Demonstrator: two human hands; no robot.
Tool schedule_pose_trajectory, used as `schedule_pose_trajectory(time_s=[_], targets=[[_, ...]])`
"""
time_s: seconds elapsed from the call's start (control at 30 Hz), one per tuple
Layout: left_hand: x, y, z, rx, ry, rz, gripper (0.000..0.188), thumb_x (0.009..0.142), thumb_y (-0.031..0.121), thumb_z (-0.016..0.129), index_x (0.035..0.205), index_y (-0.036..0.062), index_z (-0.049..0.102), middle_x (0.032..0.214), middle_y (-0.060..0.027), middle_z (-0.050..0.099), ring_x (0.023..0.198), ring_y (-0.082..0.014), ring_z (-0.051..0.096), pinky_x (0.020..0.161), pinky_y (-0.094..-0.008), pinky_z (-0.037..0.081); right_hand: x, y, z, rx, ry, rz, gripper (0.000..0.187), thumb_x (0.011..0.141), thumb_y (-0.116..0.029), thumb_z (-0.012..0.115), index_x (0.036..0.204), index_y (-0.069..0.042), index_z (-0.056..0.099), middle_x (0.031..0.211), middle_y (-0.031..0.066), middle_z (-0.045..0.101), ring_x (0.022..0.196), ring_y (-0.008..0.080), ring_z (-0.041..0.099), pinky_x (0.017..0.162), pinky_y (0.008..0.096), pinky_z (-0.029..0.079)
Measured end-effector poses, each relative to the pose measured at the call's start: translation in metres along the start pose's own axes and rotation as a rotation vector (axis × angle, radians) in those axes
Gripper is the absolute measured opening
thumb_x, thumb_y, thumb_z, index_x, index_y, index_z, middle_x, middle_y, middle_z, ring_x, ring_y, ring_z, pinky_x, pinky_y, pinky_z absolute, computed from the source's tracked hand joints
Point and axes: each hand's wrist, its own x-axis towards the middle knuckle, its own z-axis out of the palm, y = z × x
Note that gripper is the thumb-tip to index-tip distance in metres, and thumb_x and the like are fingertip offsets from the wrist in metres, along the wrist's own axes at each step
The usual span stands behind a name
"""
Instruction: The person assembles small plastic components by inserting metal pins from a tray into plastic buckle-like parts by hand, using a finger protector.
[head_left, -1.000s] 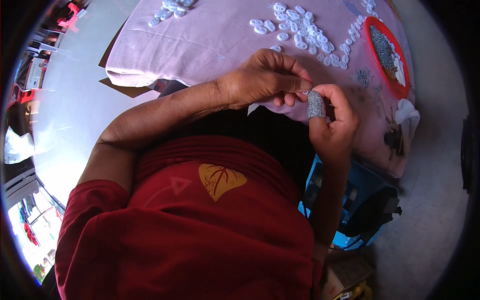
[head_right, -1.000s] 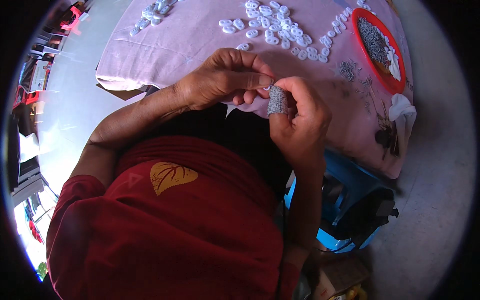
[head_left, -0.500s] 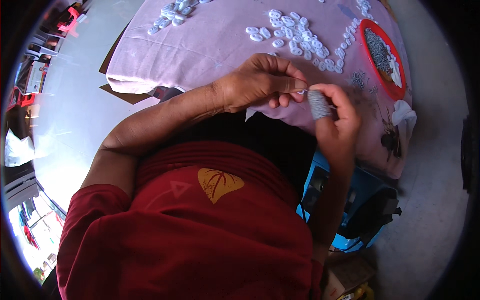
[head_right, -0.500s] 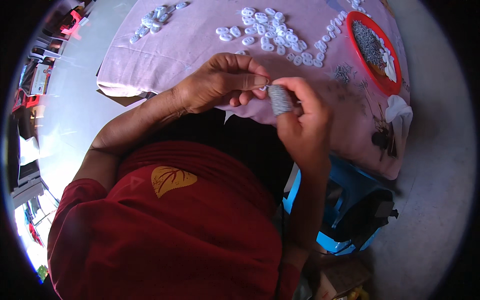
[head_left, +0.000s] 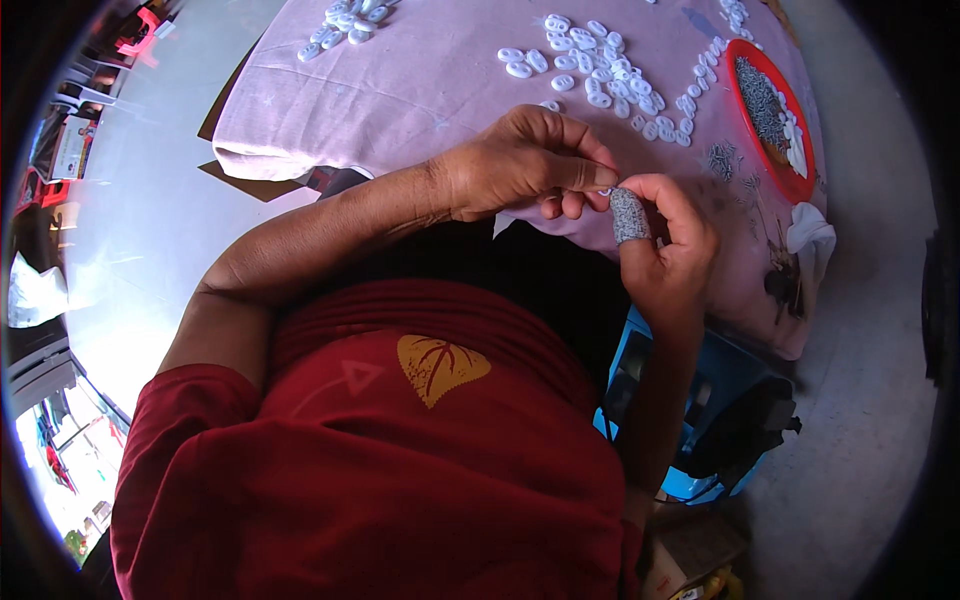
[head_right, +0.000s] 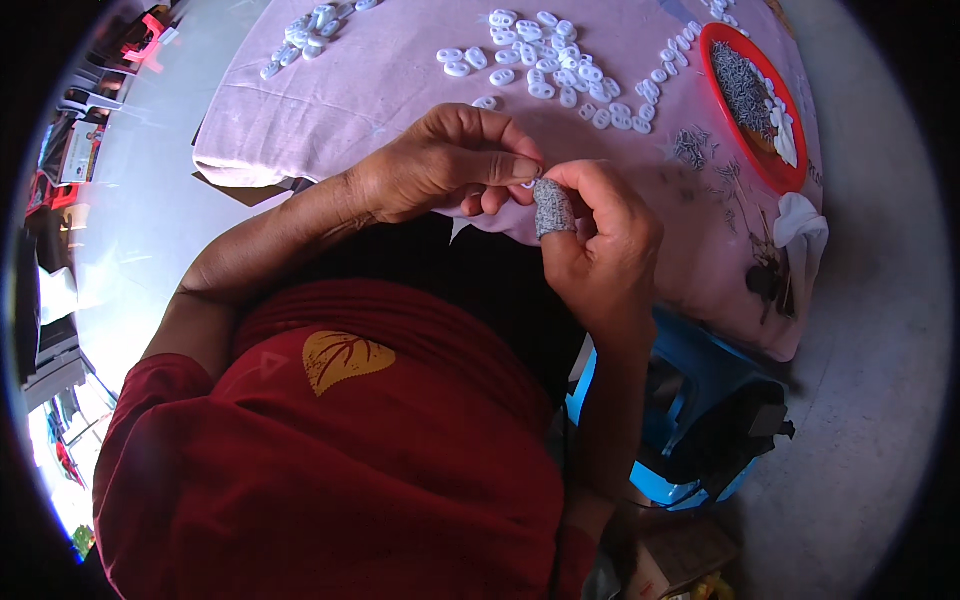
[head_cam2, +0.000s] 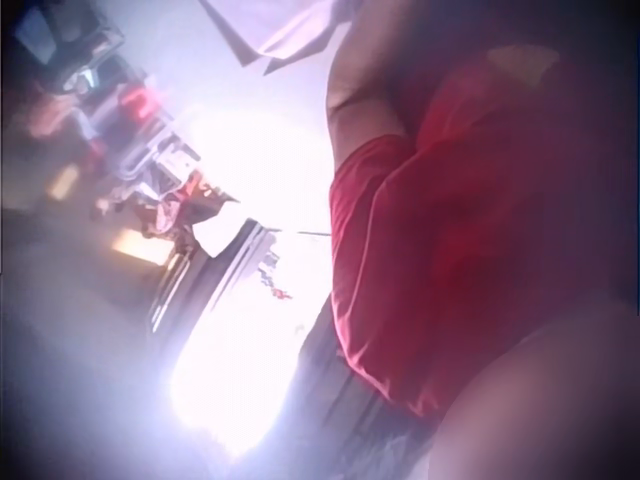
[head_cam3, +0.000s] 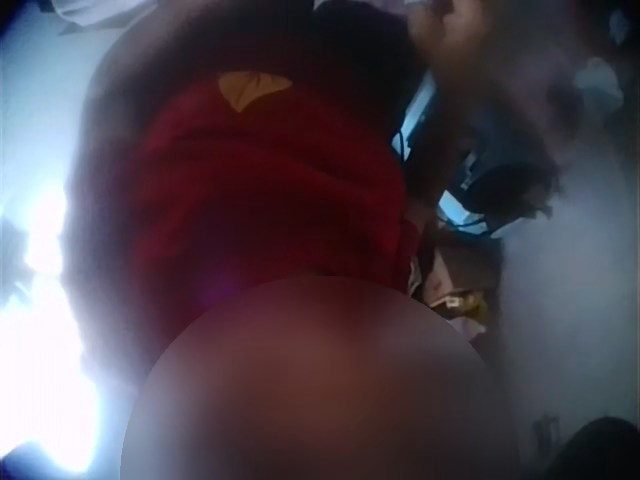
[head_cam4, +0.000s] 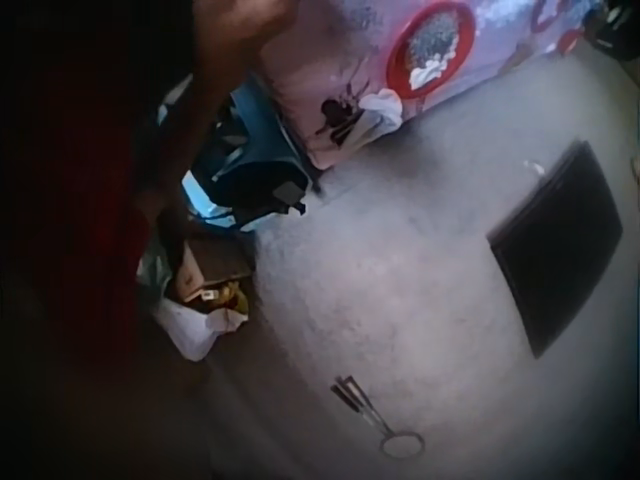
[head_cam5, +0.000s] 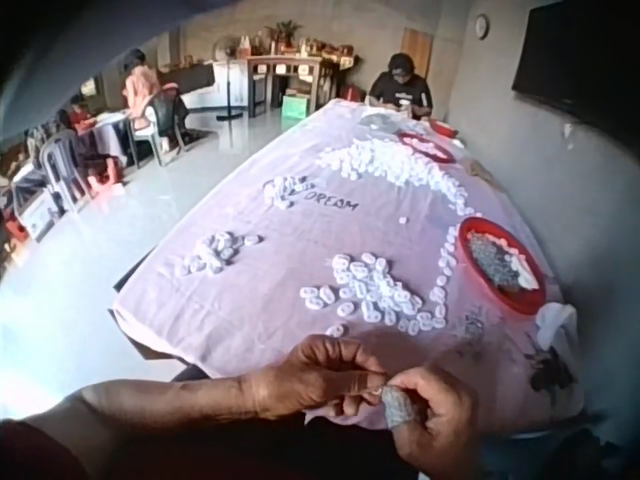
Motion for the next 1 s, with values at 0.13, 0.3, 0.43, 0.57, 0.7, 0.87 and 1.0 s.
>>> schedule_pose_trajectory(time_s=[0.13,0.3,0.43,0.57,0.7,0.87,1.0], targets=[[-0.001,0.000,0.000,0.027,-0.013,0.005,0.014,0.092,0.014,0.065,0.102,0.0036,0.066,0.082,-0.0025,0.070,0.060,-0.0019,0.061,0.050,-0.0145,0.046,0.000,-0.002,0.000,0.015,-0.004,-0.019,0.016,0.077,0.005,0.059,0.091,0.000,0.061,0.077,0.0105,0.061,0.063,0.0194,0.061,0.054,0.0283,0.046],[0.000,-0.003,0.000,0.038,-0.024,0.032,0.014,0.093,0.014,0.065,0.102,0.0036,0.066,0.082,-0.0019,0.069,0.060,-0.0016,0.061,0.050,-0.0141,0.046,-0.002,-0.005,0.003,0.035,-0.010,0.032,0.015,0.077,0.005,0.059,0.091,0.000,0.061,0.076,0.0110,0.061,0.065,0.0192,0.062,0.056,0.0283,0.047],[-0.001,-0.003,-0.003,0.028,-0.052,0.028,0.014,0.093,0.014,0.064,0.103,0.0039,0.065,0.084,-0.0019,0.069,0.062,-0.0023,0.061,0.052,-0.0151,0.046,0.001,-0.008,-0.006,0.115,-0.127,0.207,0.016,0.079,0.003,0.059,0.094,0.001,0.063,0.080,0.0107,0.063,0.070,0.0135,0.062,0.060,0.0285,0.048],[-0.001,-0.003,-0.003,-0.027,-0.074,-0.002,0.014,0.094,0.014,0.063,0.105,0.0043,0.064,0.086,-0.0031,0.069,0.066,-0.0039,0.063,0.055,-0.0163,0.047,0.019,0.020,-0.033,-0.006,-0.157,0.121,0.028,0.079,0.000,0.058,0.106,-0.001,0.066,0.085,0.0146,0.065,0.078,0.0158,0.064,0.069,0.0302,0.050],[0.003,-0.002,-0.009,-0.223,-0.032,-0.041,0.015,0.094,0.013,0.063,0.106,0.0048,0.062,0.090,-0.0058,0.070,0.070,-0.0072,0.065,0.058,-0.0175,0.049,0.048,0.051,-0.034,-0.386,-0.050,0.005,0.039,0.074,0.001,0.056,0.111,-0.004,0.066,0.095,0.0194,0.066,0.084,0.0341,0.064,0.076,0.0392,0.051],[0.004,-0.004,-0.011,-0.257,-0.056,0.005,0.016,0.094,0.012,0.062,0.108,0.0033,0.062,0.092,-0.0079,0.069,0.073,-0.0082,0.065,0.060,-0.0176,0.049,0.046,0.050,-0.028,-0.635,-0.161,-0.063,0.032,0.071,-0.001,0.060,0.102,-0.005,0.066,0.086,0.0152,0.062,0.086,0.0341,0.061,0.081,0.0451,0.047],[0.005,-0.005,-0.014,-0.260,-0.074,0.011,0.017,0.095,0.012,0.061,0.109,0.0029,0.061,0.094,-0.0088,0.069,0.075,-0.0089,0.065,0.061,-0.0176,0.050,0.040,0.042,-0.025,-0.547,-0.177,0.036,0.030,0.070,-0.002,0.061,0.099,-0.005,0.065,0.090,0.0140,0.063,0.089,0.0331,0.062,0.081,0.0435,0.048]])
